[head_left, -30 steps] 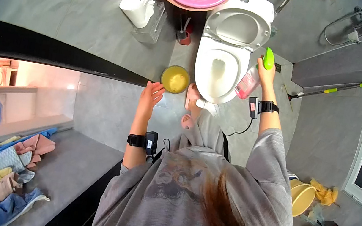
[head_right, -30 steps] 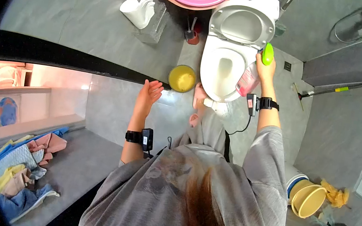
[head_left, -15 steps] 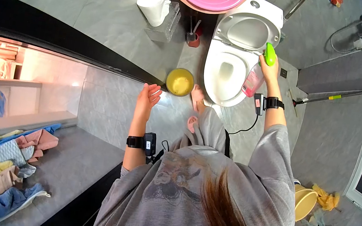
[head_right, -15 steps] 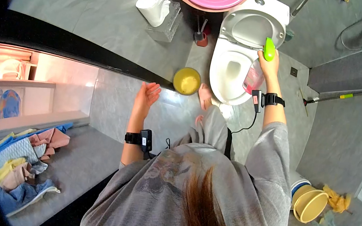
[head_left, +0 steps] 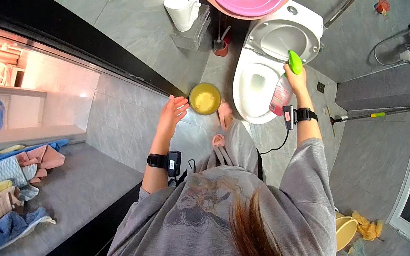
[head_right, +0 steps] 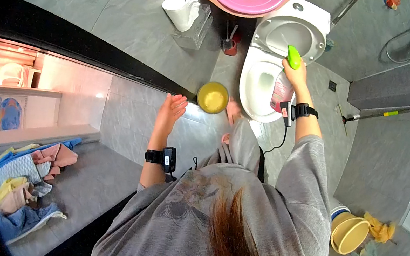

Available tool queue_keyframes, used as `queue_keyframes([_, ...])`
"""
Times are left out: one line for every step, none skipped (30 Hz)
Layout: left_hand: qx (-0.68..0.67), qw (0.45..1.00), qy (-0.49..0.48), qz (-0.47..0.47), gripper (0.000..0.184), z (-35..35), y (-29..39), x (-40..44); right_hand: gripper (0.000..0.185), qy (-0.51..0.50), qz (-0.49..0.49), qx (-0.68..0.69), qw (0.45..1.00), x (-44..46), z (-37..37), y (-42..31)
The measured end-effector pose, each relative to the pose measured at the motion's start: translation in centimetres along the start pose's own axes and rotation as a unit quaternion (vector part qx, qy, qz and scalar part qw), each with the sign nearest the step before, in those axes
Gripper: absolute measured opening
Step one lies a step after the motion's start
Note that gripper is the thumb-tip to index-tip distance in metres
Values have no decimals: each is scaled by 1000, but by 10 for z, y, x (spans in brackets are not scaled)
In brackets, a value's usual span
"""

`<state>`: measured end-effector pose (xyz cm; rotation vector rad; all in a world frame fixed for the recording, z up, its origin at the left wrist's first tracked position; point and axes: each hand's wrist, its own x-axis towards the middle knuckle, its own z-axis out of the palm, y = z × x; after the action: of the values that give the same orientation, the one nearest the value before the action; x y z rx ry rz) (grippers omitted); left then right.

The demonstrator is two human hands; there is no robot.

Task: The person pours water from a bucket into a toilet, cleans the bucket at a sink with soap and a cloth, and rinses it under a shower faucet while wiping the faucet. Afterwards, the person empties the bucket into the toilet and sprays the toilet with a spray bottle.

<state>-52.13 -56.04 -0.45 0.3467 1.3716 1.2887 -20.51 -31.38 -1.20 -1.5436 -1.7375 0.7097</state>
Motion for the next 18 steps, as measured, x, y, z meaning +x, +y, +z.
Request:
queue_keyframes([0,1000,-1,1,51,0,0,1,30,1,-1,0,1000,0,0,-3])
queue_keyframes([-2,1000,-3,1,51,-1,-1,3,30,-23,33,-32,999,-1,1,-5])
queue_keyframes([-2,1000,-6,1,51,-1,-2,3,31,-46,68,-64,995,-6,2,-10])
queue_keyframes([-2,1000,-8,0,51,1,-2,3,31,-32,76,-87,993,-9,3,-8])
queue_keyframes([-2,1000,-10,2,51,3,-2,4,31,-31,77,-87,993,-11,4,-6])
queue_keyframes([-3,1000,-11,4,52,3,-4,4,31,-56,65,-80,993,-14,4,-4])
queue_keyframes([-2,1000,-11,3,52,4,-4,4,31,-81,53,-72,993,-17,6,-1])
queue_keyframes([2,1000,-13,0,52,4,-5,6,32,-70,44,-8,997,-20,12,10])
queue_keyframes([7,1000,-15,-3,52,5,-6,6,32,-70,45,-7,996,-24,13,10])
queue_keyframes([8,1000,-14,-3,52,4,-7,7,32,-84,55,-11,995,-29,14,10])
queue_keyframes([8,1000,-10,-9,52,4,-9,8,32,-100,66,-15,993,-32,17,9])
queue_keyframes([8,1000,-6,-16,52,3,-11,7,32,-118,73,-78,987,-33,19,8])
queue_keyframes([9,1000,-3,-19,52,2,-13,6,32,-122,75,-77,987,-34,23,12])
queue_keyframes([6,1000,0,-21,52,1,-15,6,32,-122,85,-117,982,-37,28,18])
queue_keyframes([2,1000,3,-23,52,0,-16,6,32,-120,95,-157,976,-39,32,21])
queue_keyframes([3,1000,5,-24,52,0,-18,6,32,-122,95,-155,976,-41,34,24])
queue_keyframes([2,1000,10,-29,52,-1,-19,5,33,-134,121,-138,974,-44,35,28])
queue_keyframes([0,999,14,-35,52,-1,-21,6,34,-143,147,-122,971,-46,35,31])
